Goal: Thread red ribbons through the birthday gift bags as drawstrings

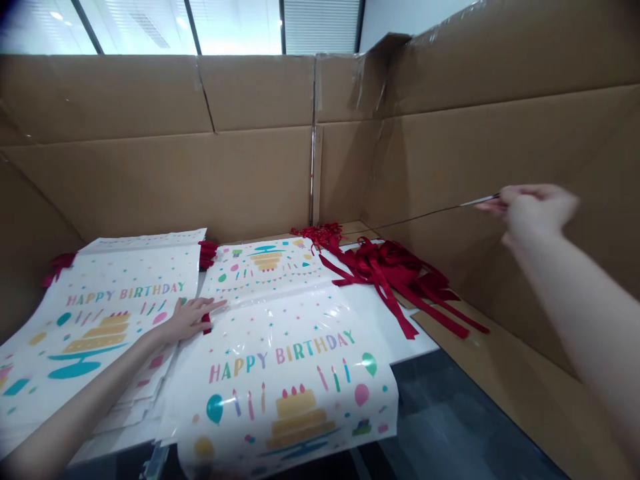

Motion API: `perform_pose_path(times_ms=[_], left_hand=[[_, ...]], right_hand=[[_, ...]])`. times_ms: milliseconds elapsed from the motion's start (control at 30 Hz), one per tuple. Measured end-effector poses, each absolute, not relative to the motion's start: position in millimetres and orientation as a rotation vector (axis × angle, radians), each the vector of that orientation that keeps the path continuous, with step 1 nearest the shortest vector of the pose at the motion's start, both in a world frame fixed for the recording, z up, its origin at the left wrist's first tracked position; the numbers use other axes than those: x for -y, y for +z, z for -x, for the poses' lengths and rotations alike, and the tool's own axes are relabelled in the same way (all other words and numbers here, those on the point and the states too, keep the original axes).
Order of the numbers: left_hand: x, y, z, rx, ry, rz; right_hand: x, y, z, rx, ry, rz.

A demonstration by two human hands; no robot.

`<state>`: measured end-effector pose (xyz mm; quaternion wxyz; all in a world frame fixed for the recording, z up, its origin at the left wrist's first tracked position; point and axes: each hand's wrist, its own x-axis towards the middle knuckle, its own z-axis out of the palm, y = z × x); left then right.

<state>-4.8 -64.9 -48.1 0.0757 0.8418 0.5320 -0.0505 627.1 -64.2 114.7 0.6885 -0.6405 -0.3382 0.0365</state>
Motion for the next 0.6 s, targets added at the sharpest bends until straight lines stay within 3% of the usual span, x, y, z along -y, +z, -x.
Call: perform_pose_path(times_ms=[267, 433, 600], left_hand=[[75, -45, 2, -1.671, -0.031, -2.35], [78, -44, -2, -1.725, -0.012, -2.263], [74, -50, 2, -1.686, 0.018, -2.269]], right_hand=[[4, 21, -511, 0.639, 0.665, 1.347], [-26, -37, -457, 0.878, 0.88, 1.532], [-41, -63, -440, 1.176, 0.961, 1.746]])
